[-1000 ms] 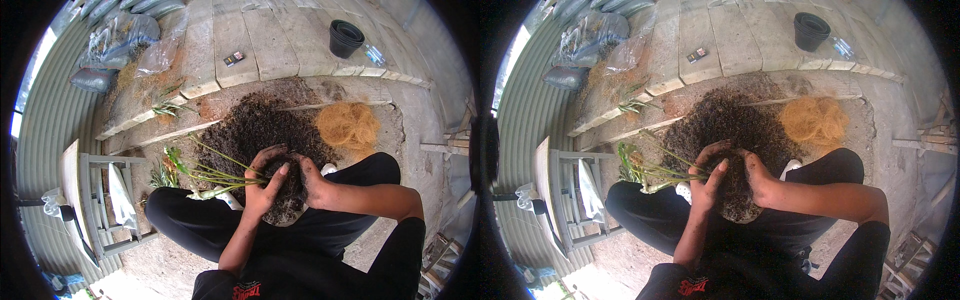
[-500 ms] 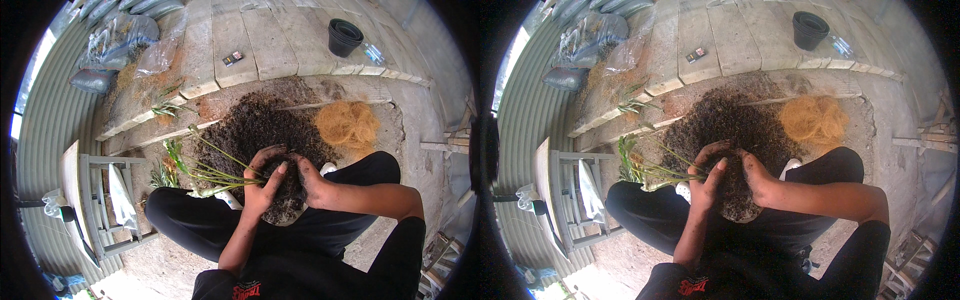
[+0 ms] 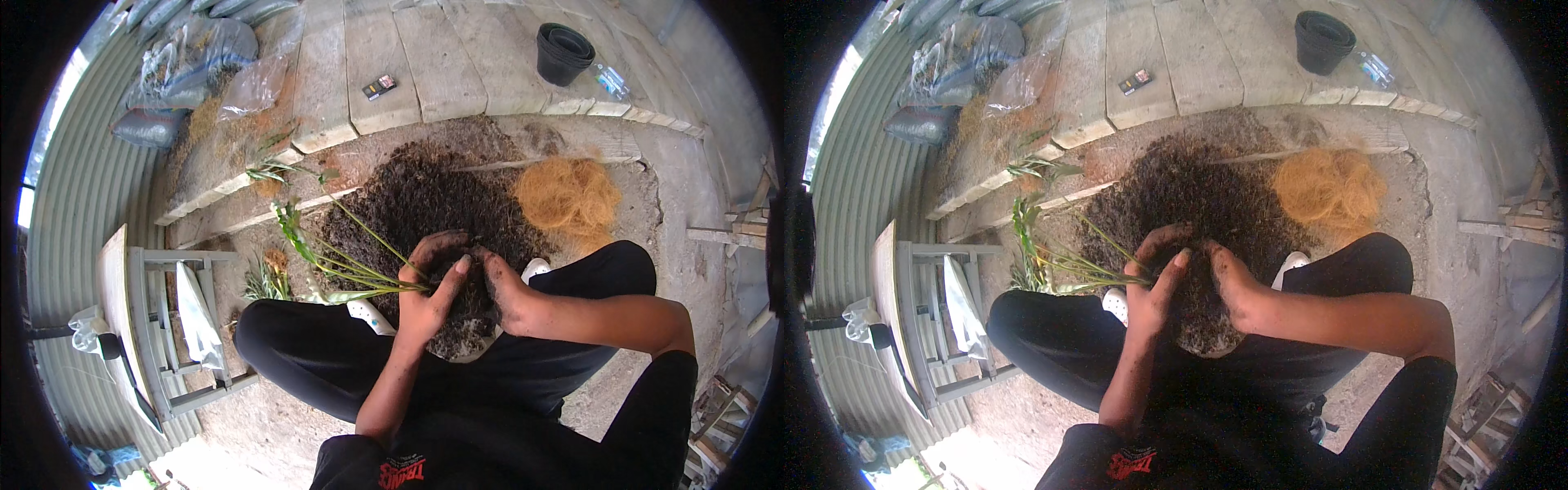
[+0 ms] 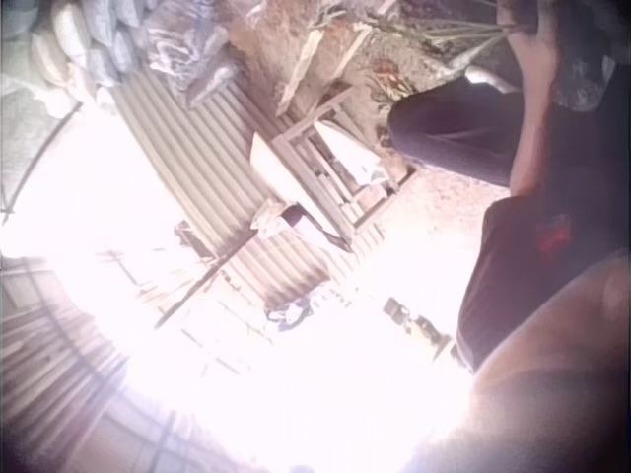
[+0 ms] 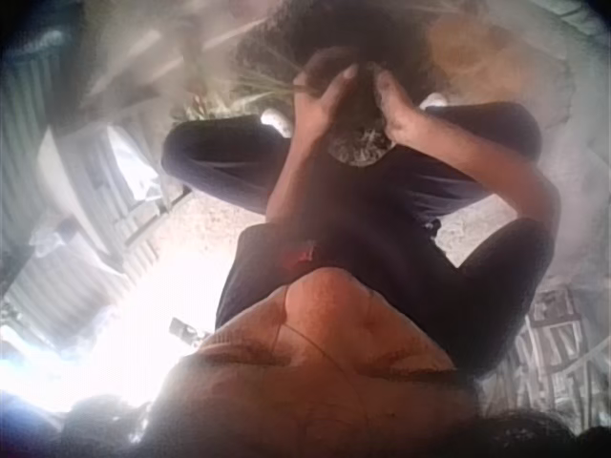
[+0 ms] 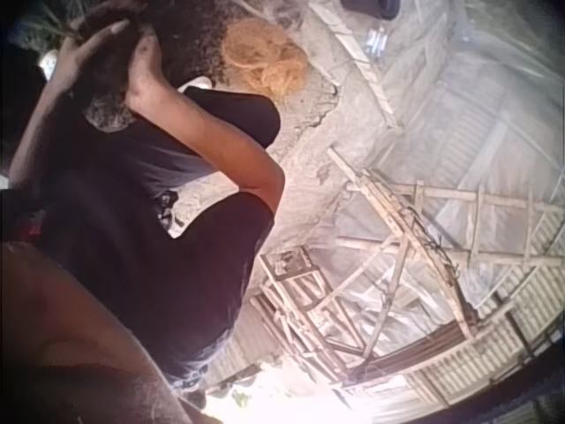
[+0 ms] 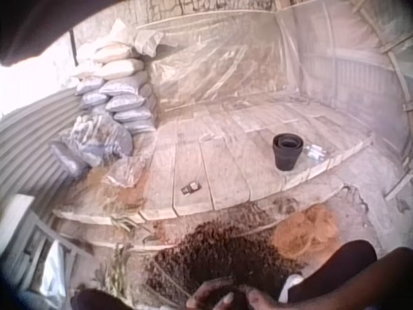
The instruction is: The person sits on the ground and wraps a plant's root ball with soil and coconut coir. They first pack dark soil around the roots, then cover the soil ball with a layer of yellow coconut coir, compressing it by hand to secure the plant.
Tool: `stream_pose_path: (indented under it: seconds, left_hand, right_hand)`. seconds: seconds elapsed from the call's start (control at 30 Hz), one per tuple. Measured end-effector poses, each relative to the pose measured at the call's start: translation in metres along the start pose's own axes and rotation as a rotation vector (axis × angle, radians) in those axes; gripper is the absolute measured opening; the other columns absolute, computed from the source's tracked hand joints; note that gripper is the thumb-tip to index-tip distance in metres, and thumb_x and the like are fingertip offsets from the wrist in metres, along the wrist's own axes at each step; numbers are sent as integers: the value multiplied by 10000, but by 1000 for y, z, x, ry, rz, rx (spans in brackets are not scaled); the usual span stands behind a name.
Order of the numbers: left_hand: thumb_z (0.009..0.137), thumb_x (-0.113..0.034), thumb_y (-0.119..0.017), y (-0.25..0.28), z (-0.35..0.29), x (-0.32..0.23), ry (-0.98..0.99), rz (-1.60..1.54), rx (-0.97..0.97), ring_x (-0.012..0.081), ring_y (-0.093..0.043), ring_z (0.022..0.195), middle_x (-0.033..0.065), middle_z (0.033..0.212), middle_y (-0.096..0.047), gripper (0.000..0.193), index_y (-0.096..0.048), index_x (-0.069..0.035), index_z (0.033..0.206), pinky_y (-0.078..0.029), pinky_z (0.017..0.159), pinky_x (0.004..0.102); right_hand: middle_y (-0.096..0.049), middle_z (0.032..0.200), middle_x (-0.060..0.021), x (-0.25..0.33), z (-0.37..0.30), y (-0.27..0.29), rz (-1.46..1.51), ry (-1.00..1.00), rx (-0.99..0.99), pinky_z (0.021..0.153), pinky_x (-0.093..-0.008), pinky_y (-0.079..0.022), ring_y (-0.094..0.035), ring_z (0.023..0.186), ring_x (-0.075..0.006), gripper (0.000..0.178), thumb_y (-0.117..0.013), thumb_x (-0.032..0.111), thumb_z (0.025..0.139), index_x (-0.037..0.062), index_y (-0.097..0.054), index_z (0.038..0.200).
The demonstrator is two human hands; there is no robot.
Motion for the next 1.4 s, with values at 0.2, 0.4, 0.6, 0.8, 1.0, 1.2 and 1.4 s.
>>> stream_pose_path:
  seconds: [0.2,0.4,0.6,0.8,1.0,1.2,1.4]
  left_hand:
    - [839,-109,-634,0,0,1,15,-20,15,218,-578,1043,137,1089,-612,275,-610,42,1067,-433,927,330]
    - [838,-103,-633,-4,-1,-7,-49,-66,-43,227,-573,1062,139,1105,-609,273,-610,43,1067,-425,944,341]
    - [841,-92,-629,-13,-6,4,-97,5,-105,267,-588,1060,172,1074,-634,236,-627,50,1029,-421,953,361]
    - [837,-69,-632,-18,-11,11,-60,50,-138,254,-615,973,163,990,-653,172,-636,54,958,-447,903,355]
    - [835,-71,-638,-19,-10,3,-146,43,-148,245,-617,953,159,978,-652,181,-632,54,965,-457,882,352]
    - [833,-108,-637,-10,-5,-6,-137,12,-51,261,-597,1009,172,1040,-628,256,-613,58,1027,-434,921,359]
    - [837,-128,-628,-7,-5,-2,-128,6,-38,268,-577,1044,179,1076,-612,287,-600,60,1052,-416,944,365]
  right_hand:
    - [-567,1178,-101,-1,2,2,49,-29,6,957,-400,-459,-556,1083,-230,401,-264,335,1003,101,-476,1251]
    - [-604,1105,-103,6,-4,-6,88,59,0,904,-408,-477,-581,1007,-247,402,-284,343,984,101,-550,1163]
    - [-604,1072,-103,1,3,1,181,38,-47,912,-433,-455,-575,1005,-259,422,-290,374,952,106,-568,1121]
    - [-593,1070,-101,1,-5,-3,196,-27,-221,914,-446,-442,-564,1014,-263,416,-288,381,946,115,-568,1100]
    - [-596,1058,-106,2,-2,0,193,-19,-134,909,-449,-444,-568,1002,-264,394,-299,354,944,105,-570,1084]
    - [-610,1041,-107,8,-3,-7,165,2,-50,879,-436,-469,-588,964,-259,372,-316,309,943,88,-579,1084]
    - [-620,1040,-102,6,1,-3,124,33,6,850,-410,-503,-604,943,-245,370,-303,273,955,82,-575,1118]
Point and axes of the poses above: each hand's wrist, its own z-axis towards the middle knuckle, its own y-axis out of the back of the hand, x = y × z, the point moved 3 cm from there along z, towards the middle knuckle
